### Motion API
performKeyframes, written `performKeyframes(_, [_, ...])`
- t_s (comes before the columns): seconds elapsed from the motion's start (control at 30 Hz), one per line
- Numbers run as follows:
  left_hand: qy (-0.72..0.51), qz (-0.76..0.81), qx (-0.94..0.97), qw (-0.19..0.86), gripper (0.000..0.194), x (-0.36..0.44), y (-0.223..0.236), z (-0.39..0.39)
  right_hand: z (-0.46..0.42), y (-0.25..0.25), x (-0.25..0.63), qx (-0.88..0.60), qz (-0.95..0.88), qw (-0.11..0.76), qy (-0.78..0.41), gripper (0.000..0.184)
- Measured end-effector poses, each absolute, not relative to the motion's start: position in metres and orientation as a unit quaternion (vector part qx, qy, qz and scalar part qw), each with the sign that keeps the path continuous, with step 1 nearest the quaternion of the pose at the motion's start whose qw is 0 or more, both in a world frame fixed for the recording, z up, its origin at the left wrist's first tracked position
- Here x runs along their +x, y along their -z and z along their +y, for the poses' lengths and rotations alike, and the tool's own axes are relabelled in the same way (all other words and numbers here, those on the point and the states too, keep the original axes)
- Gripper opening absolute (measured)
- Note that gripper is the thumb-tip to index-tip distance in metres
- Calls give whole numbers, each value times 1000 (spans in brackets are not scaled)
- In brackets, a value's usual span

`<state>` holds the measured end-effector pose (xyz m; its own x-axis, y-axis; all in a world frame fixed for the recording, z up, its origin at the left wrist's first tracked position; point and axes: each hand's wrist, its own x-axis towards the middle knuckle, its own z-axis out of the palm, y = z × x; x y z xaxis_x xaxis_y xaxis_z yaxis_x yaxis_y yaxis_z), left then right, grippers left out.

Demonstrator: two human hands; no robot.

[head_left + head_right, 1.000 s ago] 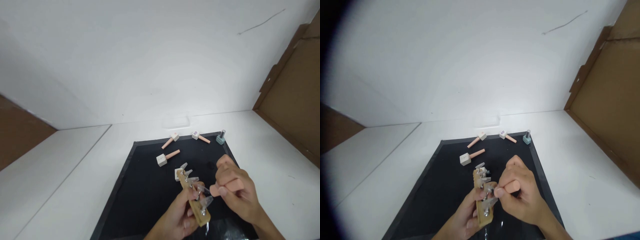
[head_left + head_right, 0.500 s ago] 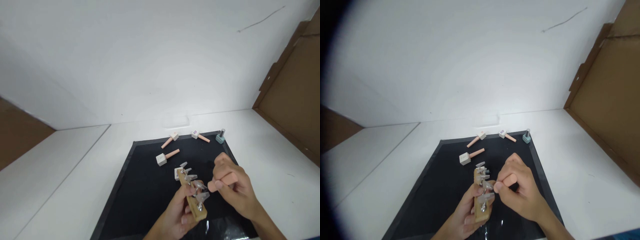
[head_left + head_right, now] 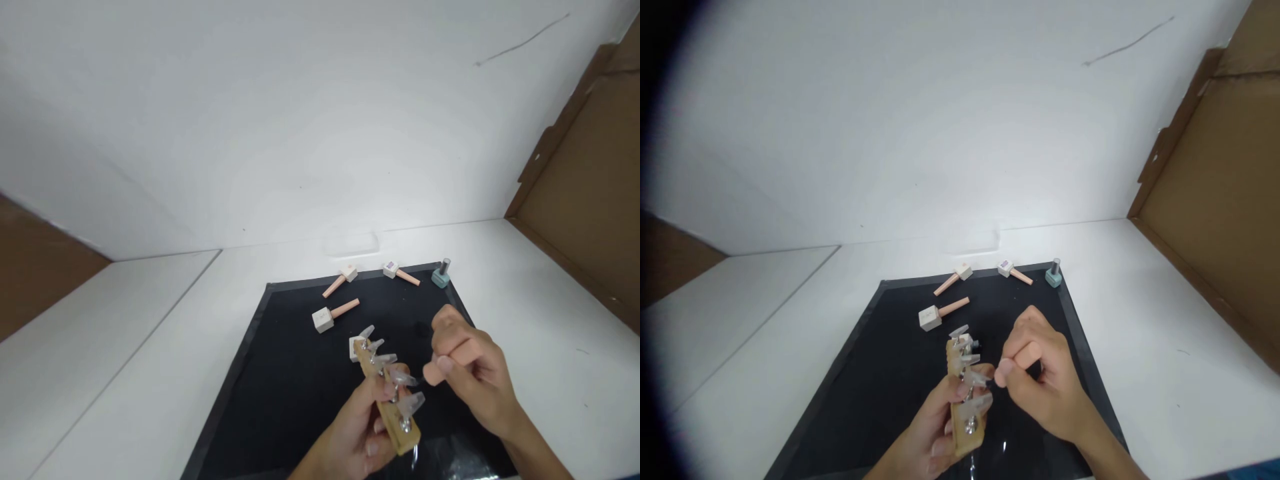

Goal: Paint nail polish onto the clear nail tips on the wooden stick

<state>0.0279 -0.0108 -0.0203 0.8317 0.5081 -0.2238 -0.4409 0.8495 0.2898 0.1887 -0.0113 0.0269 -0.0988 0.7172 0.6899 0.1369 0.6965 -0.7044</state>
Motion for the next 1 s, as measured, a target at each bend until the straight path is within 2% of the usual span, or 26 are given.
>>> performKeyframes(0.1, [-250,123,136,951,26,27,22,-11,-11,-26,188,-292,-682,623,-246,30])
performKeyframes(0.27, [-273,96,187,939,35,31,22,-13,-11,-30,189,-297,-699,581,-293,24])
performKeyframes(0.47, [-287,105,296,905,36,26,28,-19,-12,-23,188,-249,-645,651,-314,28])
performKeyframes(0.67, [-321,123,404,848,41,24,29,-22,-10,-24,188,-230,-659,626,-349,28])
performKeyframes(0.77, [-343,201,482,781,45,23,19,-22,-9,-24,189,-224,-634,655,-343,29])
performKeyframes(0.87, [-360,289,595,658,47,23,7,-21,-9,-28,189,-189,-663,625,-365,29])
performKeyframes(1.0, [-361,304,650,596,42,23,3,-19,-9,-31,189,-224,-679,606,-350,31])
